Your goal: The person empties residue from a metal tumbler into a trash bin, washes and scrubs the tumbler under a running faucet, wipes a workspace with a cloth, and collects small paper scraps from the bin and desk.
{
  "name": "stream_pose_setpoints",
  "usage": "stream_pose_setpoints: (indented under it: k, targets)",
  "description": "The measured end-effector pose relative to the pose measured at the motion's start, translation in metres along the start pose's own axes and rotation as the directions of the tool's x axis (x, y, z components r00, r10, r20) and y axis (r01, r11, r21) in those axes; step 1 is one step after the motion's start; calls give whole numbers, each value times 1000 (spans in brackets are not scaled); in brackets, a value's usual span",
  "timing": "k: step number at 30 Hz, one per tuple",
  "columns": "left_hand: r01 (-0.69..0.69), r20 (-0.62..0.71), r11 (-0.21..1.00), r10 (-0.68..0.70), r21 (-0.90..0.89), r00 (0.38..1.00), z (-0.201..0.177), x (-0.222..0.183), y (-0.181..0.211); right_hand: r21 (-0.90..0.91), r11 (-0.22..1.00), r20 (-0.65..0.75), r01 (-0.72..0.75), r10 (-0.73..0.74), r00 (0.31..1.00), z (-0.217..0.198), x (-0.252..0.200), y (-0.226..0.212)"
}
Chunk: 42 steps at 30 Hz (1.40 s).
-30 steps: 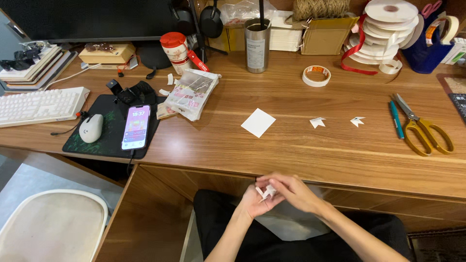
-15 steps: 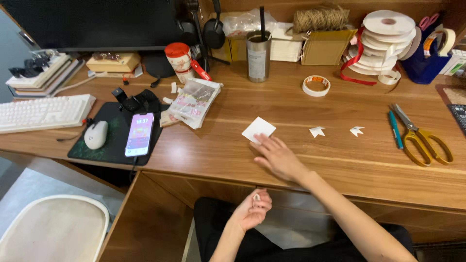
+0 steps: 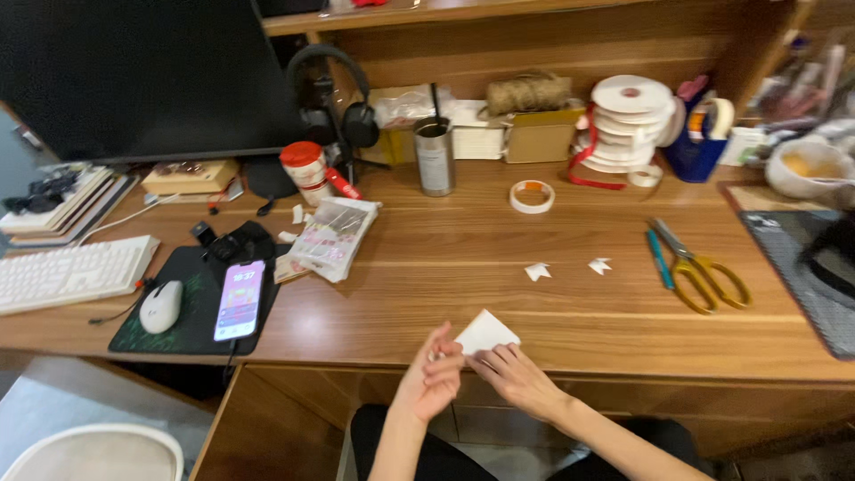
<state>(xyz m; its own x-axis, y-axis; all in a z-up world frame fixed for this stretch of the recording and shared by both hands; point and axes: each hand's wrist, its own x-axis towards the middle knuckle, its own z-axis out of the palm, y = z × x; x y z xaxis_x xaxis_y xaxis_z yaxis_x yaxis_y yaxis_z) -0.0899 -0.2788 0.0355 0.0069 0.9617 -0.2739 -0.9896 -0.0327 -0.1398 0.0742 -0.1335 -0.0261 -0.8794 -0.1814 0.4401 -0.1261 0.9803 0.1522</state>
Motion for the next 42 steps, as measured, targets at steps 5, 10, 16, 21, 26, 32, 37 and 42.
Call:
stream_pose_setpoints:
  k: [5,10,16,21,26,32,37,42]
  targets:
    - [240,252,962,-202,-129,946,15,48,4,287,902,-224,-323,391,892,-65,-26,0]
    - [261,268,932,-192,-253,944,23,76,-50,275,712,-573,-646,661,484,-144,-61,16]
    - [122,160,986,-103,-116,982,-6,163,-137,846,191,-340,-497,912,-228,-236,-108,-1]
    - [252,262,963,-220,-96,940,14,246,-185,837,266,-423,-478,869,-256,-281,-114,6]
    - [223,197,973,-208,-60,958,54,267,-228,745,221,-469,-630,844,-259,-298,-142,51]
    - [349,286,933,-312,-87,906,70,363,-312,536,311,-655,-785,740,-154,-322,-201,109]
    - [425,276,894,-377,-142,884,112,431,-381,204,227,-802,-952,596,-30,-353,-298,219]
    - [468,263,858,-412,-211,873,151,436,-394,-122,46,-880,-991,457,130,-395,-362,336]
